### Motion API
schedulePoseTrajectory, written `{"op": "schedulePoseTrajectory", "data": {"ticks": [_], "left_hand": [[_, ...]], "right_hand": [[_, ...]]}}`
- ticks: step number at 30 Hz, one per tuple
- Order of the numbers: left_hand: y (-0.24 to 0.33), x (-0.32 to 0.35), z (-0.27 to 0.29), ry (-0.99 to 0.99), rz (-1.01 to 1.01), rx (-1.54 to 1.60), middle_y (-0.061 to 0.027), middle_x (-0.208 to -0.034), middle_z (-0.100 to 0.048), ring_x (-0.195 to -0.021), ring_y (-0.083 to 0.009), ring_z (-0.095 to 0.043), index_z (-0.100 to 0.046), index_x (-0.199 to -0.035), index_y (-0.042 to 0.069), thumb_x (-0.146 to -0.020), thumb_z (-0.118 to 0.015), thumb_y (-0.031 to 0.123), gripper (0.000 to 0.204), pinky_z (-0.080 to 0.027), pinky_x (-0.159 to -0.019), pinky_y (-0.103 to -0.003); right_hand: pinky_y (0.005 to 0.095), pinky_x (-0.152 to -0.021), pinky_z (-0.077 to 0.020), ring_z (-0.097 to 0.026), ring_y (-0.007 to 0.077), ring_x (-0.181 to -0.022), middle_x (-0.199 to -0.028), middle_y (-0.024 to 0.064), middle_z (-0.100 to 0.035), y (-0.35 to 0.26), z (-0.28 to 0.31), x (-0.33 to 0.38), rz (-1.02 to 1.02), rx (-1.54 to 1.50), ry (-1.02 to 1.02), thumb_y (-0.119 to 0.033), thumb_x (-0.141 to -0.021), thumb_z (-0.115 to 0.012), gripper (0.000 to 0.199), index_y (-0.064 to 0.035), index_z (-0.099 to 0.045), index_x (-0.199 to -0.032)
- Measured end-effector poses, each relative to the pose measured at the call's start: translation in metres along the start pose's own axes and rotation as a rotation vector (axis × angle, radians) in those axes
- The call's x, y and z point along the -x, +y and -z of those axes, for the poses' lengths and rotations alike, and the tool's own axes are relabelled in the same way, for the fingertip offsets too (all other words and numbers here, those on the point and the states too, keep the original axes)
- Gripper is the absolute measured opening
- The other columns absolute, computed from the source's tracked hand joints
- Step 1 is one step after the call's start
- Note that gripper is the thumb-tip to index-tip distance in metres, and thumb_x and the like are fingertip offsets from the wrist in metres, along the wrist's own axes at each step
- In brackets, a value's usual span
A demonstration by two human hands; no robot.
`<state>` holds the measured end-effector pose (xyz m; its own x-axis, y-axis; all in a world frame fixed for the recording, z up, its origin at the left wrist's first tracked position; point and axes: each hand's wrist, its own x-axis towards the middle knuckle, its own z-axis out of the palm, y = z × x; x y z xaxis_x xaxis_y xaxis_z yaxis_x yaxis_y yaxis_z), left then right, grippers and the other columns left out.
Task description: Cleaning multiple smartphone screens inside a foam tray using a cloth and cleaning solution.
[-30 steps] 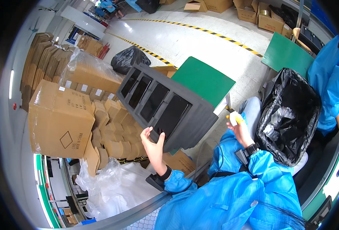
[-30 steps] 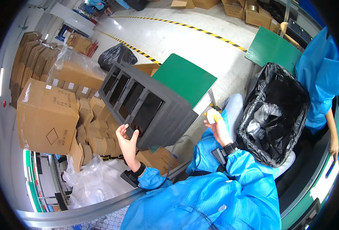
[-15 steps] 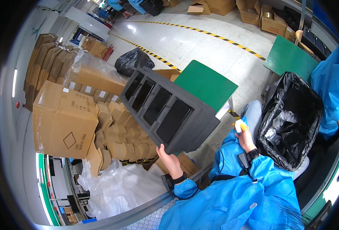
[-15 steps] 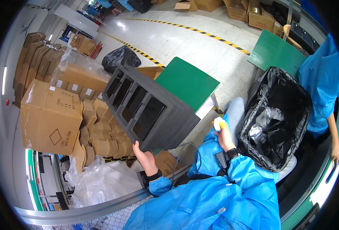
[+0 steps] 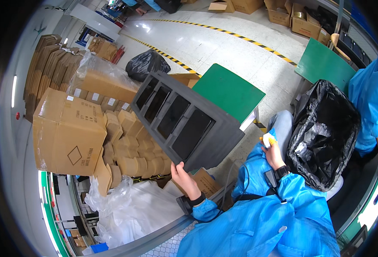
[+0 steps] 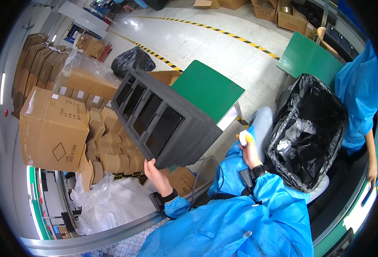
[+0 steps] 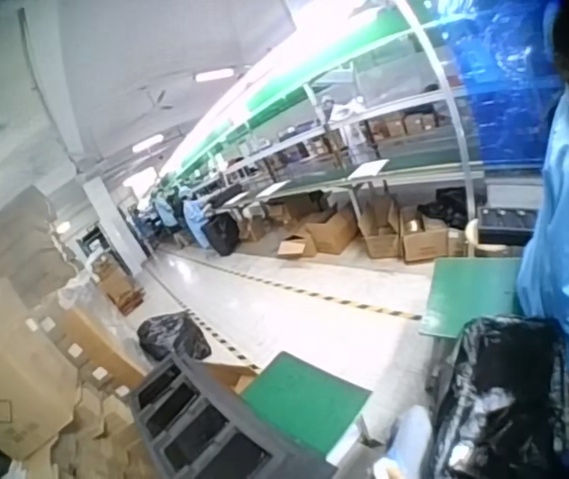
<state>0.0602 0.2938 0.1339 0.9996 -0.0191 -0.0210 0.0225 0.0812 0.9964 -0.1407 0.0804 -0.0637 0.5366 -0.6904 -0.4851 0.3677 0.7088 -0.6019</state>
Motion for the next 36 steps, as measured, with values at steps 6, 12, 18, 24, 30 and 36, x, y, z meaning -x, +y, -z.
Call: {"op": "schedulePoseTrajectory", "data": {"ticks": [6,12,18,24,30,36], "left_hand": [[0.014,-0.006,0.001,0.26,-0.053,0.078,-0.0076,-0.101,-0.06,-0.091,-0.015,-0.055,-0.054,-0.129,0.0,-0.087,-0.054,0.013,0.044,-0.047,-0.073,-0.027],[0.019,-0.028,0.013,0.511,-0.168,0.201,-0.0111,-0.115,-0.054,-0.091,-0.0207,-0.058,-0.052,-0.123,0.001,-0.091,-0.049,0.019,0.037,-0.05,-0.067,-0.029],[0.017,-0.032,0.014,0.522,-0.169,0.237,-0.0124,-0.11,-0.056,-0.092,-0.0218,-0.058,-0.052,-0.12,-0.001,-0.092,-0.049,0.022,0.037,-0.051,-0.072,-0.03],[0.016,-0.014,0.006,0.51,-0.14,0.157,-0.0106,-0.103,-0.051,-0.093,-0.0204,-0.053,-0.052,-0.111,-0.002,-0.09,-0.049,0.023,0.033,-0.044,-0.079,-0.031],[-0.013,0.028,-0.014,0.374,-0.26,-0.122,-0.009,-0.108,-0.045,-0.103,-0.0193,-0.044,-0.048,-0.108,0.0,-0.088,-0.046,0.016,0.026,-0.034,-0.094,-0.033],[0.002,0.038,-0.034,0.366,-0.189,-0.116,-0.0108,-0.107,-0.046,-0.102,-0.0215,-0.043,-0.046,-0.105,-0.001,-0.088,-0.046,0.01,0.021,-0.033,-0.094,-0.034]], "right_hand": [[0.0396,-0.092,-0.0393,-0.056,0.0205,-0.106,-0.115,0.0059,-0.064,0.001,0.005,0.002,-0.015,-0.024,-0.02,-0.038,-0.097,-0.046,0.033,-0.0153,-0.053,-0.12],[0.0383,-0.09,-0.0419,-0.057,0.0211,-0.104,-0.112,0.0065,-0.064,-0.005,0.004,0.004,-0.027,0.008,-0.036,-0.036,-0.097,-0.047,0.032,-0.0133,-0.055,-0.118],[0.038,-0.091,-0.0418,-0.057,0.0211,-0.104,-0.113,0.0067,-0.064,-0.002,0.004,0.001,-0.033,0.013,-0.037,-0.035,-0.098,-0.045,0.032,-0.013,-0.054,-0.119],[0.0358,-0.09,-0.0427,-0.058,0.0188,-0.103,-0.113,0.0062,-0.064,-0.005,-0.003,0.001,-0.034,0.041,-0.055,-0.033,-0.099,-0.044,0.031,-0.0122,-0.054,-0.119],[0.033,-0.089,-0.0432,-0.058,0.0164,-0.099,-0.111,0.0054,-0.064,-0.015,-0.031,-0.013,0.166,0.171,-0.18,-0.034,-0.099,-0.045,0.033,-0.0085,-0.054,-0.119],[0.034,-0.09,-0.0432,-0.056,0.0171,-0.102,-0.116,0.0063,-0.061,-0.051,-0.108,-0.002,0.185,0.111,-0.415,-0.032,-0.099,-0.046,0.036,-0.007,-0.052,-0.123]]}}
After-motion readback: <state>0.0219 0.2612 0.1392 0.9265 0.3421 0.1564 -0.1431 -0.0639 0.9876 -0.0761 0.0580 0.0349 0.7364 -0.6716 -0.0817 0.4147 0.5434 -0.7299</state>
